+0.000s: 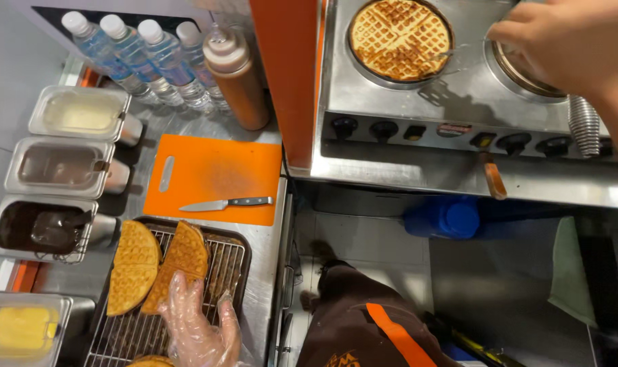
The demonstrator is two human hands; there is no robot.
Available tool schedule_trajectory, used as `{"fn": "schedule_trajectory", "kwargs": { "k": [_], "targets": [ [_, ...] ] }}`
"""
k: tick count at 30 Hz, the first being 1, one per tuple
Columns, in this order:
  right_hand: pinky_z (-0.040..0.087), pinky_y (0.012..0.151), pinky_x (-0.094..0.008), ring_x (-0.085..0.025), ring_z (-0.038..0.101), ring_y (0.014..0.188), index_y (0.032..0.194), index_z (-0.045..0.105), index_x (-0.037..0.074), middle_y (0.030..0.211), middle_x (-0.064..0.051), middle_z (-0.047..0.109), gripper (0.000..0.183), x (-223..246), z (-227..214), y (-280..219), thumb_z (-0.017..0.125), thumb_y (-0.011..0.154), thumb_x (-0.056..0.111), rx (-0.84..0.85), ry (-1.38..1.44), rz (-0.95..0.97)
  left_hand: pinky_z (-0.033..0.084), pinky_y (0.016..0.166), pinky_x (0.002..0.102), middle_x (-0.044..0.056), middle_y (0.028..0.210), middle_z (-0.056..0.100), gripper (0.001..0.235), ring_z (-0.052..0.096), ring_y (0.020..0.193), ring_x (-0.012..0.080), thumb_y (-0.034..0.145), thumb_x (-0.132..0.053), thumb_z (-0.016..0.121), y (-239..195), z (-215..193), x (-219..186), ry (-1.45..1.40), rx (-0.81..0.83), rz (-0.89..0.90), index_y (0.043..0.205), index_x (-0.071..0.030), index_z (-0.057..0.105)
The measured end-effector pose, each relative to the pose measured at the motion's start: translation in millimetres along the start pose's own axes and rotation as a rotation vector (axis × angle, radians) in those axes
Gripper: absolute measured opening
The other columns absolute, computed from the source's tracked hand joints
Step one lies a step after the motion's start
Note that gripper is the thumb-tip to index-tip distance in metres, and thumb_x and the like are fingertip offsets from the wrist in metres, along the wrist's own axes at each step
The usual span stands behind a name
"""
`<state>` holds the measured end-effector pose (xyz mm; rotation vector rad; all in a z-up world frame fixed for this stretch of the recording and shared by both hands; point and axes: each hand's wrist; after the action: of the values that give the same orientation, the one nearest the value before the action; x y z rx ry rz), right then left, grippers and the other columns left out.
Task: The person assembles waffle sandwiches by spreading a dark filling on waffles using a spatula and tongs, then drizzling a brown sauce over them. They also pour batter into a waffle iron to cook additional waffles.
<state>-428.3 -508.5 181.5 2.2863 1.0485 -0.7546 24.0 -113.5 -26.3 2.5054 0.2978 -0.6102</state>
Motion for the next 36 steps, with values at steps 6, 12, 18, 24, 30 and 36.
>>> {"fn": "schedule_trajectory", "kwargs": {
  "k": [6,12,18,24,30,36],
  "targets": [
    [0.054,0.072,-0.027,-0.011,0.072,0.086,0.114,0.076,0.025,0.094,0.010,0.073,0.033,-5.8,-11.6,29.0,0.067,0.084,0.018,-0.003,-0.059,-0.159,0.024,0.126,0.069,0.026,0.155,0.046,0.057,0.043,0.148,0.0431,0.087,-0.012,0.070,29.2,17.1,-40.2,-0.053,-0.002,0.039,0.138,0.003,0.049],
    [0.056,0.071,-0.032,-0.016,0.072,0.083,0.107,0.076,0.031,0.088,0.010,0.072,0.021,-41.3,5.2,43.6,0.068,0.088,0.024,0.134,-0.023,-0.081,0.045,0.122,0.051,0.017,0.135,0.067,0.028,0.064,0.133,0.0356,0.094,-0.008,0.071,121.8,63.1,-149.3,-0.319,-0.031,0.100,0.121,-0.005,0.065],
    [0.051,0.057,-0.036,-0.023,0.069,0.072,0.103,0.080,0.024,0.092,0.005,0.074,0.015,-71.1,23.0,35.2,0.072,0.090,0.026,0.180,0.371,0.158,0.050,0.110,0.046,0.022,0.133,0.065,0.040,0.064,0.124,0.0381,0.101,-0.016,0.068,266.8,174.5,-254.5,-0.406,0.011,0.565,0.135,0.002,0.059],
    [0.056,0.068,-0.037,-0.026,0.071,0.081,0.120,0.075,0.016,0.102,-0.005,0.074,0.034,-97.0,58.5,24.4,0.070,0.092,0.035,0.242,0.539,0.164,0.052,0.087,0.052,0.014,0.090,0.072,0.023,0.069,0.091,0.0380,0.082,-0.023,0.079,387.9,244.6,-276.5,-0.059,0.366,0.533,0.098,-0.010,0.068],
    [0.058,0.070,-0.043,-0.031,0.071,0.087,0.126,0.068,0.012,0.111,-0.011,0.070,0.045,-76.3,67.1,30.1,0.065,0.093,0.041,0.299,0.634,0.167,0.054,0.081,0.050,0.015,0.094,0.072,0.020,0.069,0.091,0.0370,0.077,-0.021,0.079,440.8,256.1,-287.0,-0.027,0.454,0.682,0.094,-0.014,0.075],
    [0.057,0.073,-0.047,-0.037,0.069,0.090,0.106,0.069,0.005,0.105,-0.015,0.068,0.036,-32.1,113.5,74.9,0.072,0.092,0.038,0.236,0.712,0.222,0.054,0.084,0.048,0.015,0.096,0.073,0.019,0.069,0.096,0.0359,0.076,-0.023,0.079,451.4,255.2,-329.8,0.149,0.405,0.828,0.092,-0.012,0.077]
  ]
}}
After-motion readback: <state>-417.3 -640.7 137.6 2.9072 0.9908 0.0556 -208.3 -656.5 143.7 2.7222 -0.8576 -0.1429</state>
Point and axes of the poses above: each hand's wrist, its own y-axis towards the middle knuckle, its own z-axis out of the palm, x = y × z
